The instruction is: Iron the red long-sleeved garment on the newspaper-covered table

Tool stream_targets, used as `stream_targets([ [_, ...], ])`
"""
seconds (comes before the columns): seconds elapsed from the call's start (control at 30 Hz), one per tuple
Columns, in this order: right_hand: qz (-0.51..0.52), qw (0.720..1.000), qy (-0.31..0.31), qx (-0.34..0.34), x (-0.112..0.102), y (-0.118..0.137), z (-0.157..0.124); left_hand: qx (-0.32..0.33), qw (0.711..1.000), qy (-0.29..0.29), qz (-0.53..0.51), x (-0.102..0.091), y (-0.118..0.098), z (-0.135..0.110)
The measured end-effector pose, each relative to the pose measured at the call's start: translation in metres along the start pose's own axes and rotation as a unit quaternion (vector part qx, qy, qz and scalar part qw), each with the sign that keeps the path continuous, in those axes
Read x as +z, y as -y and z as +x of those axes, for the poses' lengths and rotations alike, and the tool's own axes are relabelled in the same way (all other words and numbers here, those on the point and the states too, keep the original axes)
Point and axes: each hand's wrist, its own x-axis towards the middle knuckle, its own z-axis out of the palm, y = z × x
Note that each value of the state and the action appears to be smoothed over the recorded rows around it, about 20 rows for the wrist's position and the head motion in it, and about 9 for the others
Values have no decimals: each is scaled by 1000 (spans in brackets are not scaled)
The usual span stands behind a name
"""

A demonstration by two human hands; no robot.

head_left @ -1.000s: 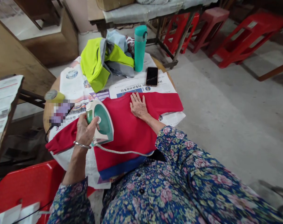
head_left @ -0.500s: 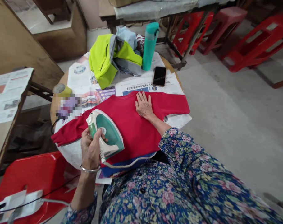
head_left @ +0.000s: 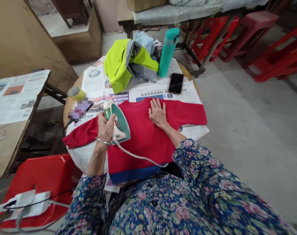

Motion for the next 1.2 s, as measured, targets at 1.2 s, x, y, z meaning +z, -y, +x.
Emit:
stream_targets([
  [1.2,-27,998,-3,60,-5,1,8,25,927,347,143,-29,-4,-94],
])
